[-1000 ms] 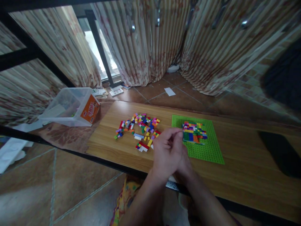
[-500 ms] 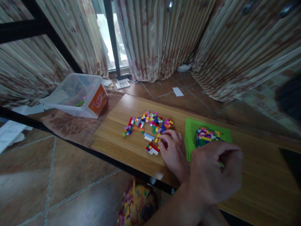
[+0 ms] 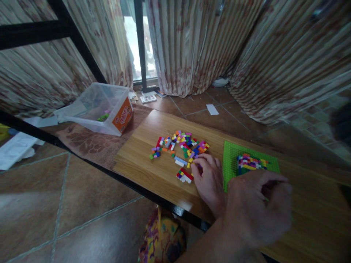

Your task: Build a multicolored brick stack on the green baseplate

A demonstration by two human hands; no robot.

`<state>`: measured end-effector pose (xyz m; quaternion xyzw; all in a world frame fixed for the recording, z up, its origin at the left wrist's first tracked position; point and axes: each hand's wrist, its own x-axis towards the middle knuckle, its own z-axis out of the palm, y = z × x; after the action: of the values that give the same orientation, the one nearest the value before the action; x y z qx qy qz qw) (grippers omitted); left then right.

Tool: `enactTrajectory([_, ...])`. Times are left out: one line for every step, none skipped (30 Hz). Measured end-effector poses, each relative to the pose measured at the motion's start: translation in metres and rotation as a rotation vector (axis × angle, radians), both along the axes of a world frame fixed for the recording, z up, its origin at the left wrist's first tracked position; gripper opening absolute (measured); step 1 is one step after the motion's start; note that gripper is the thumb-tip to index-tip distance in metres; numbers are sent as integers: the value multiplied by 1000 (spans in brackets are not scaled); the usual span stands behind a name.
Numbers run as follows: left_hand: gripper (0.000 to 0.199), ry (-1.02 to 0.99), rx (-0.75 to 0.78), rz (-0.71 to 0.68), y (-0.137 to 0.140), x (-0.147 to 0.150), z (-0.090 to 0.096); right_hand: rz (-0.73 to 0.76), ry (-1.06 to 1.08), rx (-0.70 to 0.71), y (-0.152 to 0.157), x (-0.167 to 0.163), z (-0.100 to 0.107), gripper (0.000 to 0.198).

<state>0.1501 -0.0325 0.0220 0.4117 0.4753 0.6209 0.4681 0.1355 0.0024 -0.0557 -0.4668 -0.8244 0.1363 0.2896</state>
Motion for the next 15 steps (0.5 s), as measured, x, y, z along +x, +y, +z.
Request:
enactTrajectory([21,-6,-1,5,0,0,0,-9,25,1,0,1,1,11])
enactTrajectory([21,-15,0,4,0,0,0,-22,52,2,0,1,2,11])
enactTrajectory([21,-26,3,8,1,1,0,-38,80,3,0,2,3,12])
enactTrajectory([20,-37,8,10,1,1,1,-57,109,0,0,3,4,13])
enactTrajectory([19,-47,19,10,1,2,1,-76,138,-8,0,4,4,15])
enactTrajectory([19,-53,27,11,2,3,1,-94,167,-21,0,6,3,16])
enactTrajectory([18,-55,33,10,2,3,1,-108,196,-40,0,7,3,16])
enactTrajectory([18,-53,33,10,2,4,1,-118,224,-62,0,7,2,16])
enactTrajectory([18,-49,28,7,2,4,0,-123,251,-84,0,8,1,15])
enactTrajectory([19,-45,22,2,2,4,0,-122,275,-104,0,8,1,14])
enactTrajectory([20,-45,14,4,1,3,0,-118,294,-118,-1,7,1,14])
enactTrajectory([20,-47,10,2,1,3,1,-109,309,-126,-2,7,2,14])
enactTrajectory([21,-52,8,0,1,2,1,-94,316,-127,-3,5,3,15])
enactTrajectory([21,-59,5,3,1,2,2,-72,315,-121,-4,4,5,16])
enactTrajectory([20,-66,3,4,0,1,3,-44,305,-108,-5,2,7,17])
